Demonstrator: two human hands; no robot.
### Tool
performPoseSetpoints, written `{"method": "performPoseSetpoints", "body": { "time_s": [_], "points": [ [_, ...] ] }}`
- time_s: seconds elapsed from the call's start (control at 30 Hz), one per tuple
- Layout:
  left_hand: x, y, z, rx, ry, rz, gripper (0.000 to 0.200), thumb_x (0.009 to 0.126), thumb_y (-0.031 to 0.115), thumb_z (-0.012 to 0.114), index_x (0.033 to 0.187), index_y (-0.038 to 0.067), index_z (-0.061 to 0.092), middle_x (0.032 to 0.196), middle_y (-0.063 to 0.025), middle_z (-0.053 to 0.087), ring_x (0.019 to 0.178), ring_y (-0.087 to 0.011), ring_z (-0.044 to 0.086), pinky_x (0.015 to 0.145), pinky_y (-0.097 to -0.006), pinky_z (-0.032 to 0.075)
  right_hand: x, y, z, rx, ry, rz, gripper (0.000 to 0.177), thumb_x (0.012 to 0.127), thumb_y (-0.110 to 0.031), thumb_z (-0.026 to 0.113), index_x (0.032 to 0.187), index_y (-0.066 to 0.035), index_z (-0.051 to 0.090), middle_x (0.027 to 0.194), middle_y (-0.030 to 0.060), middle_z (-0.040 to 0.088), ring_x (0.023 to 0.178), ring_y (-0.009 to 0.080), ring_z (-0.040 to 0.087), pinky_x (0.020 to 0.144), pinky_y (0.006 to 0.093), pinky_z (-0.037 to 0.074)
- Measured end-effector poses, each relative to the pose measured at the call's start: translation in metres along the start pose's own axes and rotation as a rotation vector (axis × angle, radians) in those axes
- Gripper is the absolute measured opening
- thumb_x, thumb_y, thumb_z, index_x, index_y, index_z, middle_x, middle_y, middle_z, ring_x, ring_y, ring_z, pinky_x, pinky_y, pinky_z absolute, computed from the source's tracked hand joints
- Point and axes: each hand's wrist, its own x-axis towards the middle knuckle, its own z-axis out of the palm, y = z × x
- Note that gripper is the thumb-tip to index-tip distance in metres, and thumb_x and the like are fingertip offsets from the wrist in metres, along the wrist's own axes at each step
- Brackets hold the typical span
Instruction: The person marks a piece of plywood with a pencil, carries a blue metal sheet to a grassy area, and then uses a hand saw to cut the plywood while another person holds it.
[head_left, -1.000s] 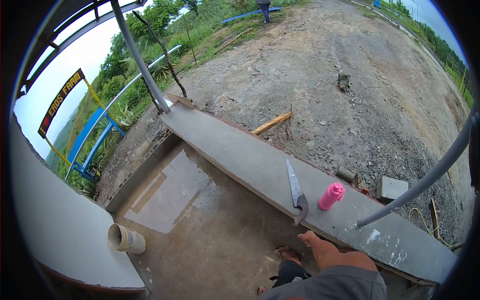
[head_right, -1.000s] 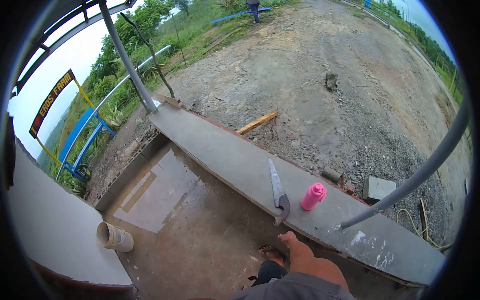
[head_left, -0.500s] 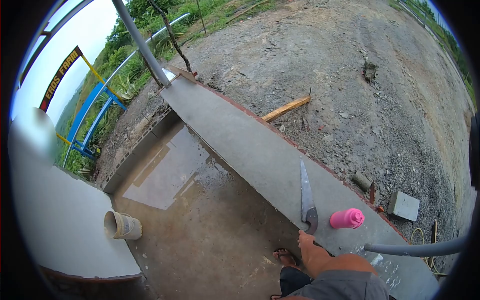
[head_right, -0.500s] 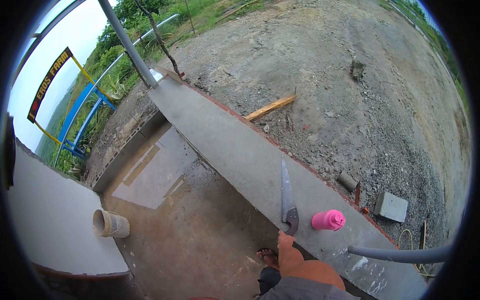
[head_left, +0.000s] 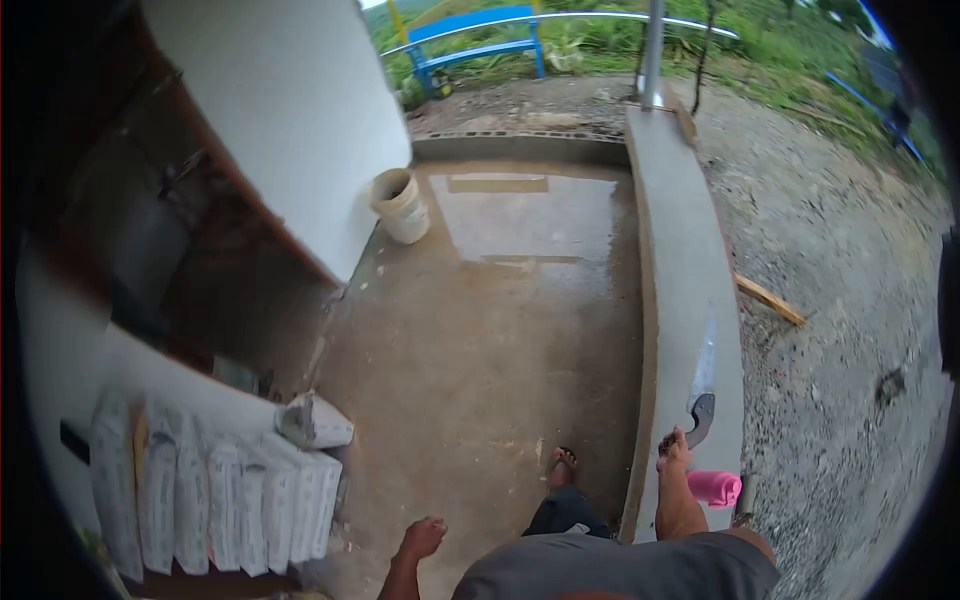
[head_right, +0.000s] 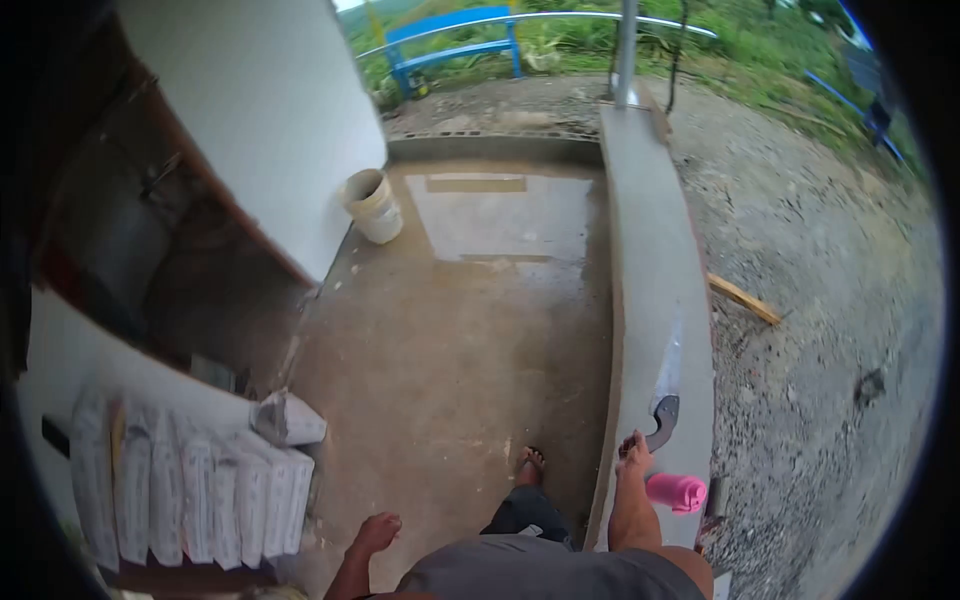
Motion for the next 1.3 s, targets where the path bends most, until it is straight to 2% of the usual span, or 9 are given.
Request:
{"method": "performPoseSetpoints", "body": {
  "time_s": [0.13,0.33,0.57,0.67,0.73,1.0,1.1,1.13,1.3],
  "points": [
    [-0.165,-0.069,0.084,-0.242,0.409,-0.008,0.025,0.087,0.026,0.051,0.093,0.003,0.060,0.097,-0.0189,0.062,0.092,-0.0395,0.059,0.081,-0.0466,0.048,-0.054,0.019,0.009,-0.448,-0.275,-0.007,0.020,0.077,-0.007,0.073,0.087,-0.004,0.056,0.067,0.0080,0.062,0.050,0.0149,0.058,0.040,0.0255,0.043],
    [-0.321,-0.150,0.216,-0.776,0.608,-0.386,0.037,0.087,0.029,0.057,0.111,0.002,0.061,0.104,-0.0197,0.066,0.099,-0.0334,0.063,0.086,-0.0401,0.049,-0.226,0.120,0.052,-1.392,-0.748,-0.119,0.028,0.073,-0.003,0.069,0.091,-0.003,0.048,0.065,0.0087,0.056,0.048,0.0182,0.055,0.038,0.0298,0.040],
    [-0.386,-0.175,0.304,-1.061,0.866,-0.402,0.037,0.088,0.031,0.057,0.113,0.004,0.062,0.100,-0.0193,0.067,0.094,-0.0321,0.065,0.081,-0.0398,0.051,-0.540,0.324,0.048,-2.027,-1.982,-0.173,0.031,0.072,-0.007,0.067,0.095,0.003,0.049,0.072,0.0127,0.060,0.056,0.0193,0.062,0.045,0.0309,0.048],
    [-0.413,-0.203,0.294,-1.165,0.991,-0.304,0.040,0.091,0.033,0.055,0.116,0.002,0.059,0.098,-0.0191,0.067,0.091,-0.0298,0.066,0.078,-0.0390,0.051,-0.667,0.428,0.001,-1.848,-2.705,-0.269,0.037,0.073,-0.010,0.068,0.102,0.002,0.049,0.075,0.0150,0.062,0.059,0.0242,0.063,0.052,0.0354,0.050],
    [-0.445,-0.228,0.281,-1.254,1.106,-0.320,0.046,0.092,0.035,0.053,0.121,-0.001,0.055,0.099,-0.0196,0.067,0.091,-0.0281,0.066,0.077,-0.0379,0.051,-0.752,0.486,-0.053,-1.343,-3.142,-0.785,0.042,0.073,-0.018,0.067,0.106,0.002,0.048,0.080,0.0203,0.063,0.068,0.0345,0.065,0.063,0.0414,0.052],
    [-0.584,-0.395,0.244,-2.182,2.059,-0.401,0.071,0.093,0.056,0.045,0.121,-0.009,0.050,0.098,-0.0182,0.066,0.091,-0.0248,0.064,0.083,-0.0339,0.049,-1.050,0.474,-0.266,-0.362,-3.774,-0.302,0.069,0.074,-0.023,0.073,0.128,0.000,0.038,0.111,0.0230,0.055,0.103,0.0395,0.055,0.089,0.0453,0.045],
    [-0.631,-0.432,0.276,-1.665,2.408,-0.624,0.055,0.092,0.044,0.053,0.113,-0.007,0.054,0.094,-0.0147,0.065,0.085,-0.0255,0.065,0.075,-0.0315,0.052,-1.112,0.471,-0.315,0.408,-4.141,-0.113,0.088,0.069,-0.026,0.075,0.141,-0.003,0.029,0.130,0.0218,0.042,0.121,0.0393,0.040,0.103,0.0446,0.035],
    [-0.646,-0.449,0.289,-2.163,2.562,-0.449,0.045,0.091,0.036,0.058,0.109,-0.005,0.056,0.090,-0.0133,0.064,0.081,-0.0248,0.065,0.071,-0.0311,0.052,-1.126,0.474,-0.330,0.424,-4.241,-0.100,0.090,0.068,-0.030,0.075,0.142,-0.003,0.031,0.137,0.0188,0.037,0.126,0.0373,0.036,0.107,0.0437,0.032],
    [-0.686,-0.472,0.395,-2.044,2.413,-1.295,0.011,0.079,0.006,0.059,0.086,0.001,0.053,0.067,-0.0050,0.054,0.063,-0.0159,0.058,0.055,-0.0306,0.047,-1.163,0.594,-0.405,0.537,-4.326,-0.036,0.062,0.071,-0.034,0.072,0.124,-0.006,0.057,0.132,0.0151,0.043,0.126,0.0346,0.037,0.106,0.0439,0.032]
  ]
}}
